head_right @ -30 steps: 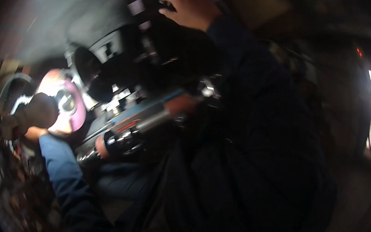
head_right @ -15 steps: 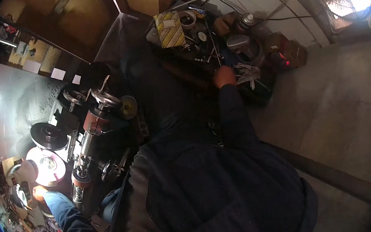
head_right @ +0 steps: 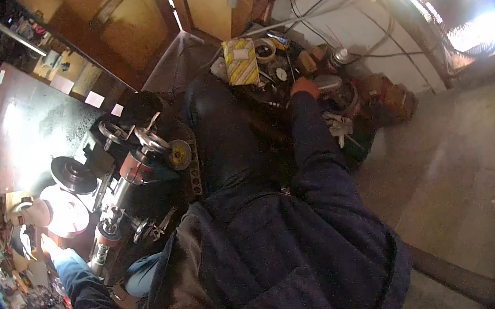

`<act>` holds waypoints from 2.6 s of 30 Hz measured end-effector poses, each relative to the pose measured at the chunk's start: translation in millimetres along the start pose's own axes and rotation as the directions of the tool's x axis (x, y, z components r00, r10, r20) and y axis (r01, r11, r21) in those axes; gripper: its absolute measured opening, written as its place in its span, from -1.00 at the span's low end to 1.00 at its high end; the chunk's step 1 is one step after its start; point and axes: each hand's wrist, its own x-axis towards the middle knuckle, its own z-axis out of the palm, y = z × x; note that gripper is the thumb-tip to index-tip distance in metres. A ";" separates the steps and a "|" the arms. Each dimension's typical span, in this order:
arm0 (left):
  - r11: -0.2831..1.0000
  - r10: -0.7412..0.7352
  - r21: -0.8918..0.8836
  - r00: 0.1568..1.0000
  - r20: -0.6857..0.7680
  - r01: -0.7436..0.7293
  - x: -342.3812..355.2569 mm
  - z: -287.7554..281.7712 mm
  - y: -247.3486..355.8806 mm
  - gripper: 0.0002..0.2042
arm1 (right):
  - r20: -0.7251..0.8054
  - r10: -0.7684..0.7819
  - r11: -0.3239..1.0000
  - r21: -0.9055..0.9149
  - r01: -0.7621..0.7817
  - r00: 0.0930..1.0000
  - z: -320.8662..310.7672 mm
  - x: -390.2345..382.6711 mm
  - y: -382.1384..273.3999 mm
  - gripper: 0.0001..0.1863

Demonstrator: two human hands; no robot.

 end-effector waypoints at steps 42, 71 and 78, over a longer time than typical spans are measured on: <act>0.942 -0.250 -0.244 0.967 -0.044 0.232 -56.6 -51.0 73.6 -0.75 | 0.404 -0.885 0.447 0.878 -0.173 -0.232 60.7 -569.7 -393.6 -0.92; 0.938 -0.200 -0.316 0.968 -0.152 0.145 -45.3 -25.1 56.5 -0.74 | -0.092 -0.996 -0.045 0.408 0.912 -0.008 143.8 -599.1 -489.4 -0.42; 0.932 -0.249 -0.246 0.963 0.105 0.267 -48.2 -52.2 66.9 -0.73 | 0.009 -0.998 -0.051 0.315 0.948 -0.057 129.0 -597.5 -483.4 -0.40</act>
